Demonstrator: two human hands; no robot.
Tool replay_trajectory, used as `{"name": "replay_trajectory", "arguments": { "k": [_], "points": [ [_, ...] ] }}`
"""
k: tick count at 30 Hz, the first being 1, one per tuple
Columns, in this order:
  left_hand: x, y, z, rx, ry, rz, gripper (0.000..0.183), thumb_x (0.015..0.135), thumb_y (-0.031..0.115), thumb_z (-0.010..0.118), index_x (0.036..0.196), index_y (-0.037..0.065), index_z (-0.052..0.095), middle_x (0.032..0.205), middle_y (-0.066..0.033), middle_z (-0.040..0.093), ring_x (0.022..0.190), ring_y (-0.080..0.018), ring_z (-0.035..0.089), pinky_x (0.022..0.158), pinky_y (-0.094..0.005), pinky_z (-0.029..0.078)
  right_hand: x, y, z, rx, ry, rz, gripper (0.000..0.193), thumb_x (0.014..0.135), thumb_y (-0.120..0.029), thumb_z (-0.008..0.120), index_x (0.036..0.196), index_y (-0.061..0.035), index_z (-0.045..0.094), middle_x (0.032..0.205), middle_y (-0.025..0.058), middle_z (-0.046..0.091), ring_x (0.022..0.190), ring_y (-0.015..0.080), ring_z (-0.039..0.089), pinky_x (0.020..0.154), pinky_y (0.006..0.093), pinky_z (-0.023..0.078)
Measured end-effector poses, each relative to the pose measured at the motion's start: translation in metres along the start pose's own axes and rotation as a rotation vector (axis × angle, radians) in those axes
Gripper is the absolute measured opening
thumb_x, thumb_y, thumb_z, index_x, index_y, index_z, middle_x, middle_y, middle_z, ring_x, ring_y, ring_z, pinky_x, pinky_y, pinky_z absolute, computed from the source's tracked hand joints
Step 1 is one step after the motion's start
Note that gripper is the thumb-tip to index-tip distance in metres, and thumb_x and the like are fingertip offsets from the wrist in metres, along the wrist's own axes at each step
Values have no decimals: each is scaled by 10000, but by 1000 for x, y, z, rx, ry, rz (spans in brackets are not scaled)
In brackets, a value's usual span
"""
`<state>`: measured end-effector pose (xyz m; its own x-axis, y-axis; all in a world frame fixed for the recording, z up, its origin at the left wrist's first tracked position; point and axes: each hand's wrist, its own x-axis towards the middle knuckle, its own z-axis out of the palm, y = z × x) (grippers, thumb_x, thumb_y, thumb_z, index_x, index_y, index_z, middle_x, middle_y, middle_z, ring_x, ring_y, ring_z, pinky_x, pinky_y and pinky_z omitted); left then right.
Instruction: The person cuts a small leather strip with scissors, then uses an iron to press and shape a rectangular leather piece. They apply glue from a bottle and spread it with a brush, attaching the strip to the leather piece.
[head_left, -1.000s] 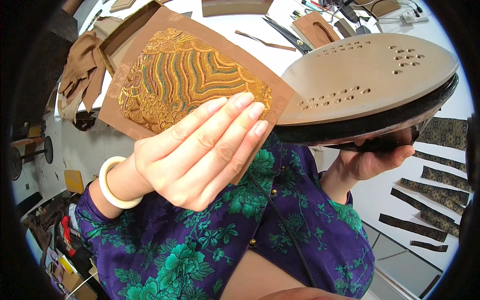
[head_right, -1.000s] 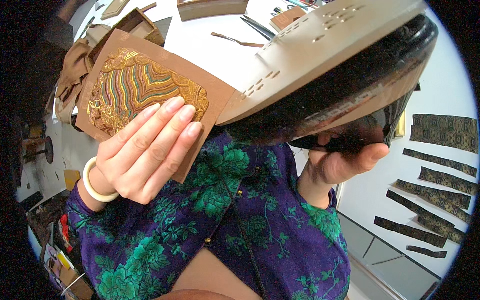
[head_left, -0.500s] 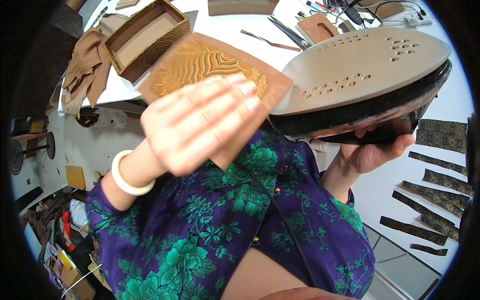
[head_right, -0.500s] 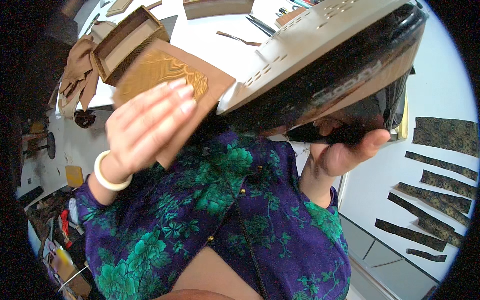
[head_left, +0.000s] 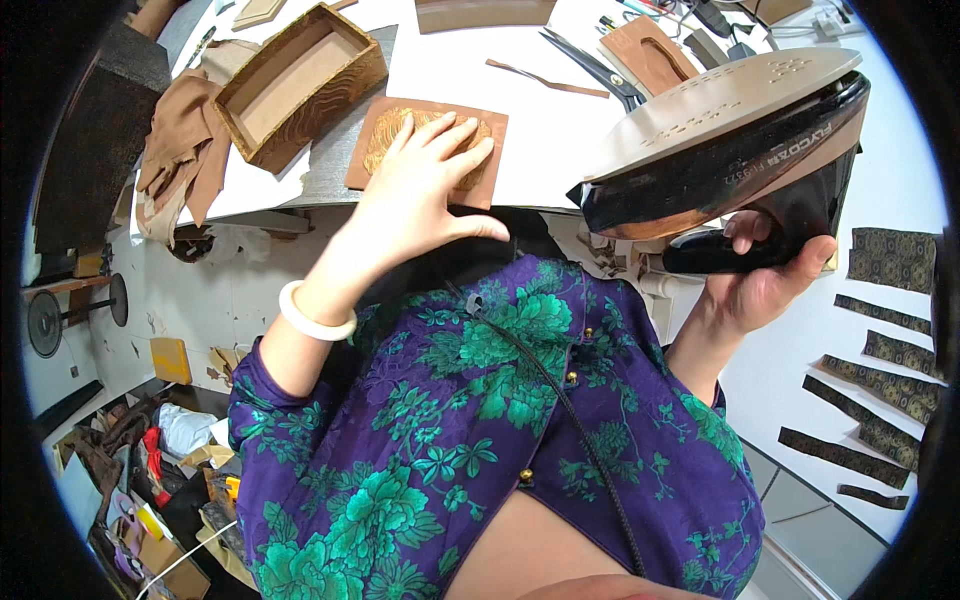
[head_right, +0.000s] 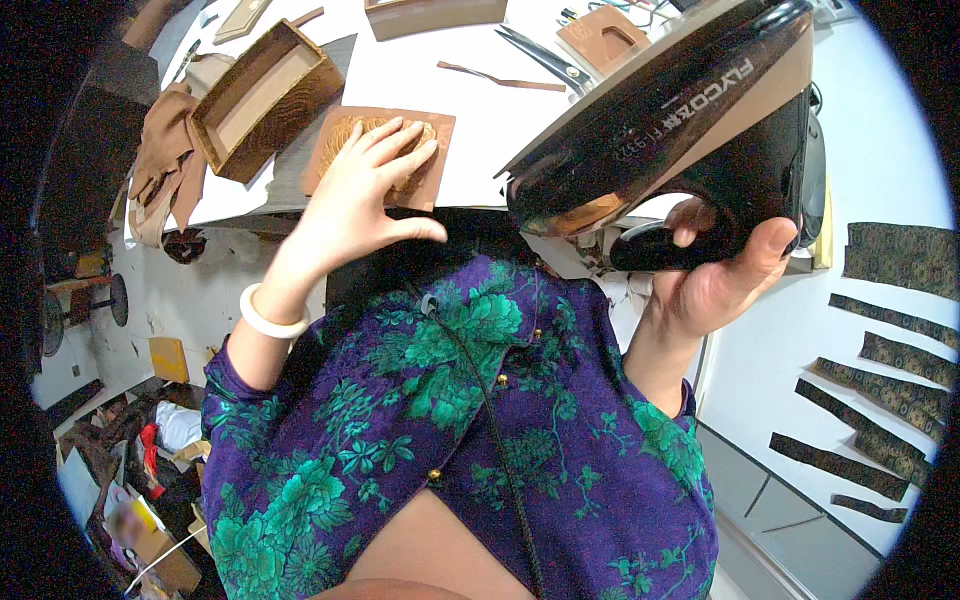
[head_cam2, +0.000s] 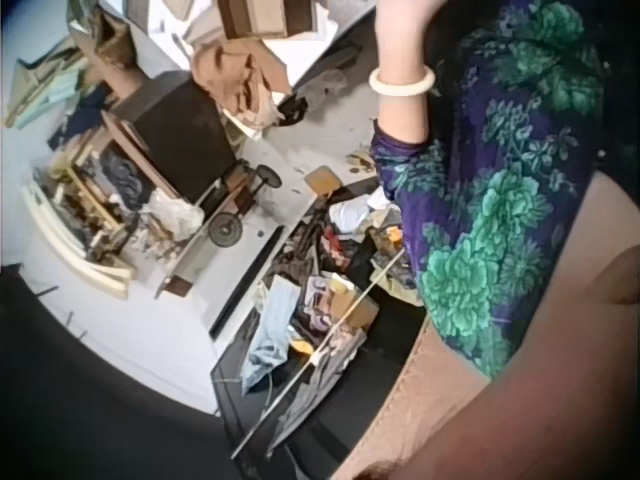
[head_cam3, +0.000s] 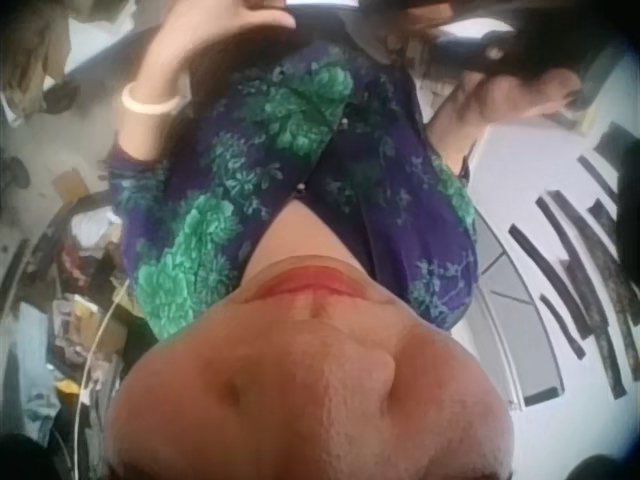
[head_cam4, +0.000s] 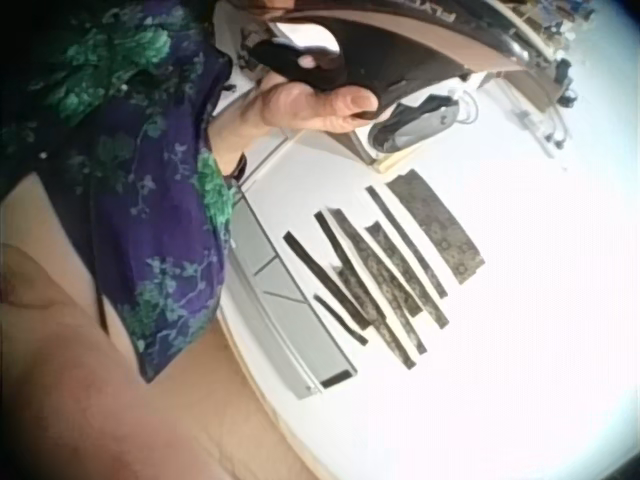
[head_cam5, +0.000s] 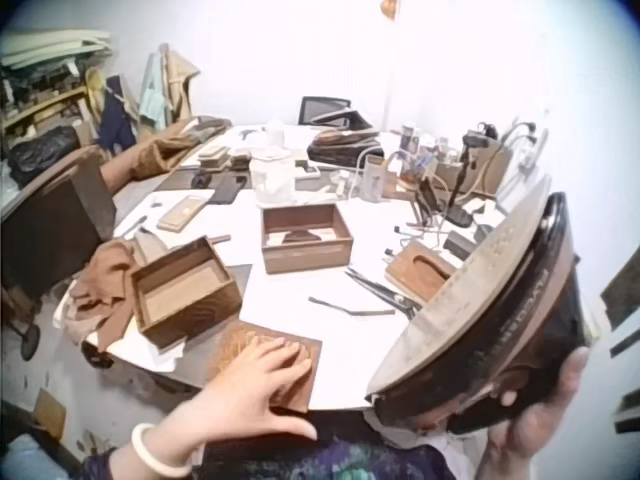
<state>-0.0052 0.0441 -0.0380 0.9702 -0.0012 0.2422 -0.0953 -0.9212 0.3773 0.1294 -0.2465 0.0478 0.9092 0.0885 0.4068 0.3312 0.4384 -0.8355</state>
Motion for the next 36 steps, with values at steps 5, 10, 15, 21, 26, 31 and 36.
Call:
{"name": "replay_trajectory", "arguments": {
  "k": [5, 10, 15, 21, 26, 31, 36],
  "points": [
    [31, -40, -10, -7, 20, 32, 974, 671, 501, 916, 1457, 64, 539, 1425, -205, 533, 1359, -394, 485, 1139, -472, 402, 6, 6, -4, -30, -68, -41, 548, 1019, -528, 621, 1158, 2, 639, 851, 118, 723, 579, 144, 618, 547, 229, 508],
    [46, -48, -13, -47, -64, 14, 700, 704, 407, 920, 1192, 43, 574, 1210, -166, 526, 1197, -387, 536, 998, -462, 457, 9, 15, -3, -53, -40, -57, 587, 977, -510, 692, 1195, 21, 569, 897, 129, 698, 504, 159, 588, 443, 264, 488],
    [33, 3, -50, -141, 127, 45, 243, 884, 186, 769, 1002, 58, 599, 842, -121, 660, 847, -365, 661, 775, -448, 511, 11, 19, -11, -30, -68, -82, 673, 940, -550, 719, 1248, 23, 544, 929, 132, 700, 548, 161, 638, 443, 257, 504],
    [28, 43, -88, 12, 359, 315, 206, 818, 111, 782, 951, 82, 627, 814, -46, 646, 773, -251, 633, 743, -375, 471, 14, 24, -11, 15, -36, -68, 756, 935, -650, 651, 1402, -72, 513, 1039, 68, 695, 657, 135, 661, 490, 241, 504],
    [36, 33, -71, 25, 322, 353, 170, 839, 99, 741, 938, 112, 603, 789, -18, 613, 818, -210, 639, 781, -354, 463, 16, 30, -15, 129, -37, -67, 817, 922, -648, 657, 1451, -45, 502, 1164, 110, 710, 762, 201, 705, 547, 289, 547],
    [32, 21, -42, -50, 304, 324, 153, 853, 109, 731, 929, 109, 599, 768, -20, 607, 823, -211, 638, 787, -359, 463, 18, 34, -15, 167, -19, -10, 867, 880, -633, 703, 1427, 14, 519, 1228, 155, 692, 970, 284, 714, 720, 391, 597],
    [31, 24, -36, -34, 329, 281, 130, 863, 168, 736, 864, 117, 616, 742, -16, 601, 812, -207, 635, 786, -367, 472, 17, 36, -19, 21, -72, -6, 935, 830, -641, 733, 1472, -9, 482, 1391, 185, 599, 1263, 358, 600, 1070, 542, 500]
  ]
}}
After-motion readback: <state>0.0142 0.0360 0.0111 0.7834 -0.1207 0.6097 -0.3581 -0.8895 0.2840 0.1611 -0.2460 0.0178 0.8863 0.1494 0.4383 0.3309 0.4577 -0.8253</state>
